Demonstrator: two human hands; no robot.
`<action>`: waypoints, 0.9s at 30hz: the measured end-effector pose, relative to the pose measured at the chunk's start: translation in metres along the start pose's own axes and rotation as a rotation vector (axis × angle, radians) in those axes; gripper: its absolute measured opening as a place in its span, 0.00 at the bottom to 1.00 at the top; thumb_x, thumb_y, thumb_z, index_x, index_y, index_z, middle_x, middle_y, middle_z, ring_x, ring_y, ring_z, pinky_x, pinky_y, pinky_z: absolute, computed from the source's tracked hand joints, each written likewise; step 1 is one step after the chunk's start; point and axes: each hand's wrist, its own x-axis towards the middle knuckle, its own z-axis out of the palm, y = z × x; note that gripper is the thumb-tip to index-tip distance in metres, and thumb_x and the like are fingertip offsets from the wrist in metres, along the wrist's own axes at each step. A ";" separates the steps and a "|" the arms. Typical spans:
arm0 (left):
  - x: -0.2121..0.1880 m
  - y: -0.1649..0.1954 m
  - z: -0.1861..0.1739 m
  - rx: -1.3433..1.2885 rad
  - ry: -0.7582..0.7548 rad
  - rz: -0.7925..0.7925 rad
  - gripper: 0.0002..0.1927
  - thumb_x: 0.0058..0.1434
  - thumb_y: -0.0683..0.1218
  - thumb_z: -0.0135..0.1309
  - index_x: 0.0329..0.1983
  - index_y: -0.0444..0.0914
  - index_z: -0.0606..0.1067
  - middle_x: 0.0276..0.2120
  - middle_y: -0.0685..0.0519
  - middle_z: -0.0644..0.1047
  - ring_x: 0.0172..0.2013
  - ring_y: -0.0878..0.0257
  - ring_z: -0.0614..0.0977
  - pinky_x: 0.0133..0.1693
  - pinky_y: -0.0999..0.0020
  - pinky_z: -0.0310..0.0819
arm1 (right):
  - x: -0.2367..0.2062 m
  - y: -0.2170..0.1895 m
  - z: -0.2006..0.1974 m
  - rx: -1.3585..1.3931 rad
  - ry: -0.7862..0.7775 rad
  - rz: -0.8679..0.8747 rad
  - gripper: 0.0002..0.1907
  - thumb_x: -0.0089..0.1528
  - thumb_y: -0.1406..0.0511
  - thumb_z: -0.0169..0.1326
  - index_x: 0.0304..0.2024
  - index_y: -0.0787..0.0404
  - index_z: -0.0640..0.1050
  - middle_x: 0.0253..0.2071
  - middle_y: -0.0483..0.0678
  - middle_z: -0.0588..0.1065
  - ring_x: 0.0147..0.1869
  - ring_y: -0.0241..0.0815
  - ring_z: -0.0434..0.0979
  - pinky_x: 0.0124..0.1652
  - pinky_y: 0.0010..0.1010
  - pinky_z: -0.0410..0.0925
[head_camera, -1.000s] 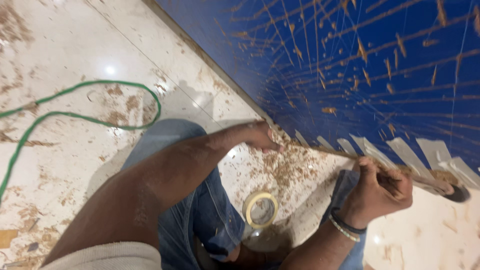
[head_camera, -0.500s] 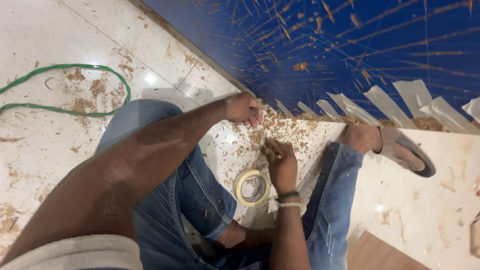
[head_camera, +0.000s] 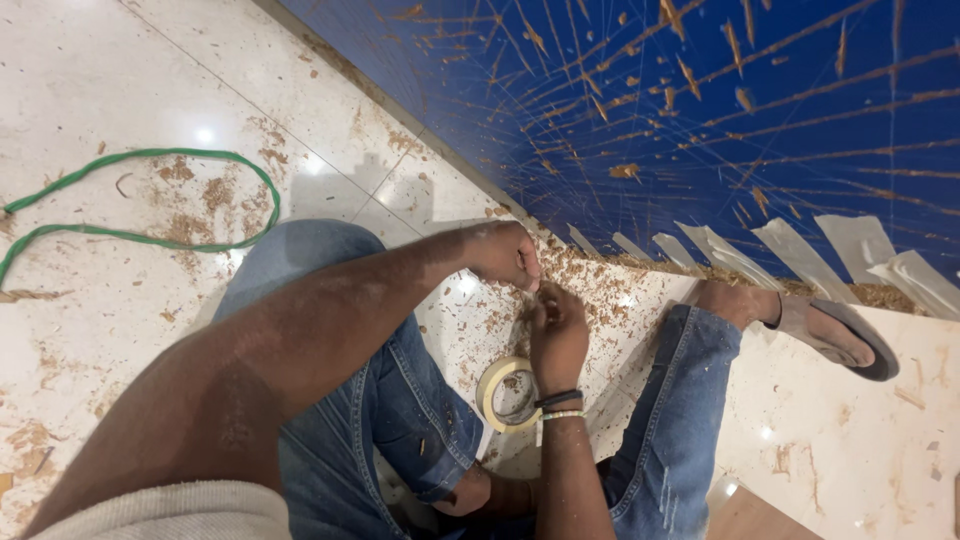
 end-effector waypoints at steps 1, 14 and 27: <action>0.001 -0.002 0.000 0.017 0.013 0.009 0.20 0.56 0.54 0.67 0.48 0.41 0.82 0.42 0.49 0.84 0.34 0.64 0.84 0.34 0.67 0.81 | -0.003 0.000 0.004 -0.057 -0.009 -0.009 0.14 0.60 0.70 0.58 0.50 0.60 0.80 0.45 0.51 0.75 0.40 0.42 0.81 0.41 0.32 0.76; 0.009 -0.014 -0.001 0.059 0.180 0.010 0.13 0.57 0.51 0.66 0.42 0.41 0.82 0.43 0.51 0.84 0.40 0.63 0.86 0.43 0.64 0.82 | 0.009 -0.005 0.015 -0.083 0.051 -0.185 0.18 0.64 0.69 0.58 0.57 0.62 0.79 0.49 0.53 0.73 0.42 0.44 0.78 0.39 0.33 0.76; 0.004 -0.009 -0.001 0.082 0.088 0.087 0.19 0.55 0.53 0.69 0.43 0.38 0.81 0.45 0.48 0.83 0.41 0.61 0.85 0.42 0.65 0.81 | 0.003 -0.028 0.000 0.402 0.040 -0.119 0.10 0.67 0.72 0.53 0.51 0.62 0.78 0.44 0.50 0.79 0.45 0.40 0.81 0.43 0.28 0.74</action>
